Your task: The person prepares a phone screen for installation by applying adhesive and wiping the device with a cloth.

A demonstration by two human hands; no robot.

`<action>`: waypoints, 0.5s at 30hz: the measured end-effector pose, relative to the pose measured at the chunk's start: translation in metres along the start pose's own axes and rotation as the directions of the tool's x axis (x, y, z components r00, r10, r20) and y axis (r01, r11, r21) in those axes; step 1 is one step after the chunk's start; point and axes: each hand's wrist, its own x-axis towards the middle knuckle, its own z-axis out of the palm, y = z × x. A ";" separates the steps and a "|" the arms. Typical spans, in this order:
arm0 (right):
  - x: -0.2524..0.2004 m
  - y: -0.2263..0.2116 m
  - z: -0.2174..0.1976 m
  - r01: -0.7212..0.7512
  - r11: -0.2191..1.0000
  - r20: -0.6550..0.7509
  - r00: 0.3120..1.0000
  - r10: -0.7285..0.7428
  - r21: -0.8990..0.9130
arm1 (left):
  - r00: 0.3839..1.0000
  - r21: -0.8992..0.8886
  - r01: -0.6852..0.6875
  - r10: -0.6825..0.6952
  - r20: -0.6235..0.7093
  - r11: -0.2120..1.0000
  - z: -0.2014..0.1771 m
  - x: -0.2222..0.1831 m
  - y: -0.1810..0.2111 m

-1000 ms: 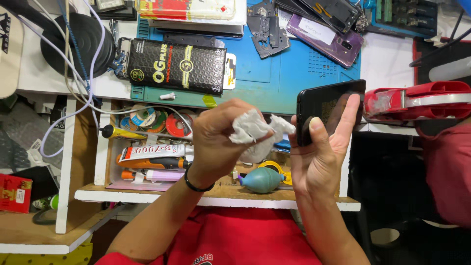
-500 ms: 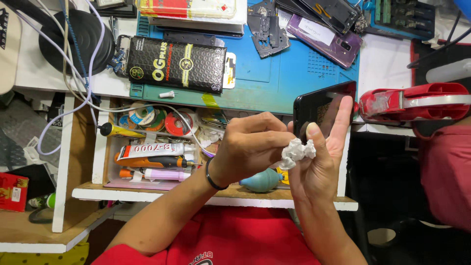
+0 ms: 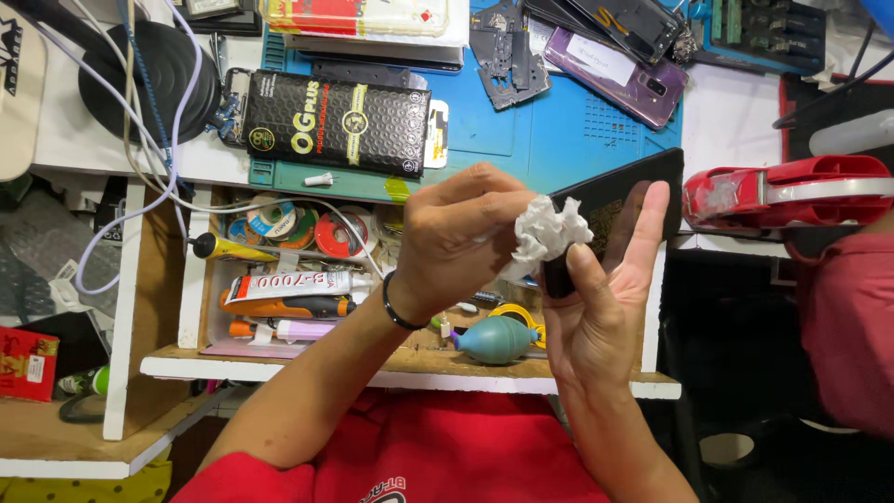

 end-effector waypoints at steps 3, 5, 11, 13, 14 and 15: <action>-0.001 0.004 -0.005 -0.040 0.999 0.001 0.999 0.040 -0.010 | 0.999 0.038 0.033 -0.032 -0.028 0.999 -0.010 0.012 -0.014; -0.004 0.006 -0.010 -0.117 0.992 -0.002 0.993 0.117 0.038 | 0.990 0.153 0.068 -0.048 -0.132 0.986 -0.020 0.021 -0.035; 0.007 0.002 -0.030 -0.186 0.981 -0.060 0.980 0.190 0.057 | 0.832 -0.190 0.382 -0.426 -0.356 0.904 -0.034 0.014 -0.044; 0.010 0.004 -0.032 -0.188 0.980 -0.074 0.978 0.193 0.068 | 0.799 -0.234 0.443 -0.499 -0.336 0.866 -0.037 0.001 -0.044; 0.012 0.004 -0.034 -0.187 0.979 -0.088 0.977 0.194 0.079 | 0.763 -0.276 0.499 -0.568 -0.310 0.821 -0.037 -0.006 -0.044; 0.014 0.004 -0.033 -0.186 0.979 -0.094 0.977 0.193 0.079 | 0.762 -0.279 0.502 -0.571 -0.305 0.819 -0.035 -0.010 -0.043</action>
